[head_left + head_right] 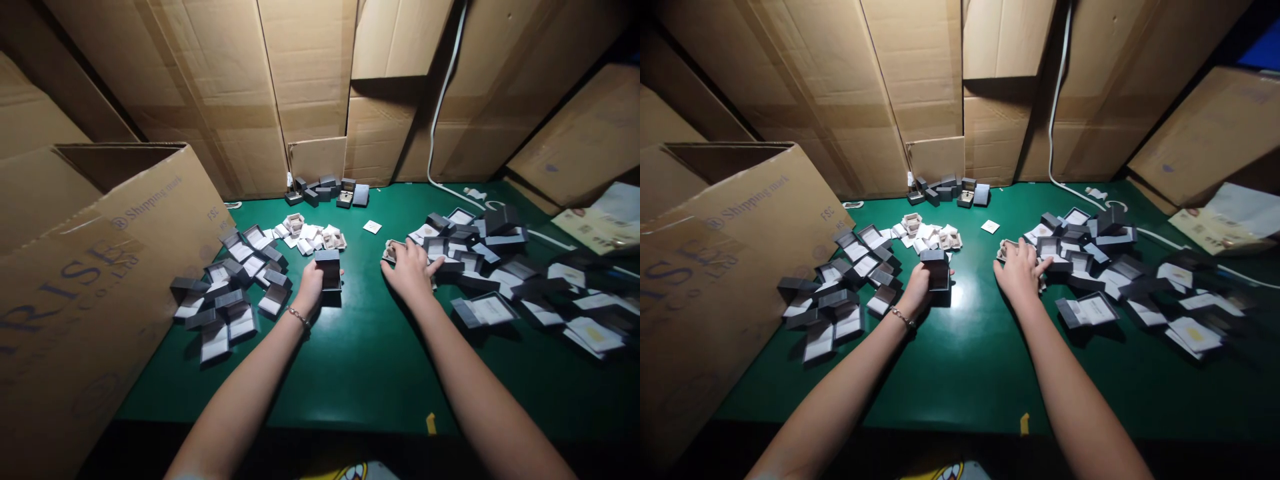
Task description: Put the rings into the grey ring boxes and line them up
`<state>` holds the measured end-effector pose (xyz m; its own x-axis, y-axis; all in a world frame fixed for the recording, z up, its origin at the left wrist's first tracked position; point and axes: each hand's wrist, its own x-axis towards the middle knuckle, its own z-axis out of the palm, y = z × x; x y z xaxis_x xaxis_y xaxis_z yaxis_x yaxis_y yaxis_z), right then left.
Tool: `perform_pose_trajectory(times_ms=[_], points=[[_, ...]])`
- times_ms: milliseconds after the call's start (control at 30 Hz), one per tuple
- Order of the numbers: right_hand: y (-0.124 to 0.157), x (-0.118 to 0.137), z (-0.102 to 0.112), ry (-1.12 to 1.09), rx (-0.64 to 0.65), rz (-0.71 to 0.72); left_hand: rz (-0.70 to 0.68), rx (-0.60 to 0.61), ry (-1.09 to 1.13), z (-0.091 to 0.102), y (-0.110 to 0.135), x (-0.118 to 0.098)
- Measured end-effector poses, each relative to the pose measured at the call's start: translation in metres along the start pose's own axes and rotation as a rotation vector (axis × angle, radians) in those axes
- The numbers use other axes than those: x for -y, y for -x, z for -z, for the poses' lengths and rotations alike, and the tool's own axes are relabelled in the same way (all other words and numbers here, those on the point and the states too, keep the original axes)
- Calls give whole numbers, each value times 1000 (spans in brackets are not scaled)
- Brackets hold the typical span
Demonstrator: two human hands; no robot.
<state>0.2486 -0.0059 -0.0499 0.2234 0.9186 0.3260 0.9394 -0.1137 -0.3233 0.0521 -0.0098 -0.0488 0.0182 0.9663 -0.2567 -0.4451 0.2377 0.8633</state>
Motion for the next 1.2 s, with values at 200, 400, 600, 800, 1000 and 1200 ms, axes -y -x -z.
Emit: perform_pose_trajectory(times_ms=[200,400,600,800,1000,1200], points=[[0,-4,0,-15,22,56,55,-118,105,-3,-2,-5],[15,22,1,-160,205,272,143,-49,182,-2,-3,-9],[24,30,5,-262,334,350,152,-25,250,-4,-1,-13],[22,30,8,-294,303,278,156,-4,301,-7,2,-17],[14,33,13,-696,253,41,158,2,298,-6,2,-17],[3,29,26,-1401,557,-325,150,12,287,-3,-1,-13]])
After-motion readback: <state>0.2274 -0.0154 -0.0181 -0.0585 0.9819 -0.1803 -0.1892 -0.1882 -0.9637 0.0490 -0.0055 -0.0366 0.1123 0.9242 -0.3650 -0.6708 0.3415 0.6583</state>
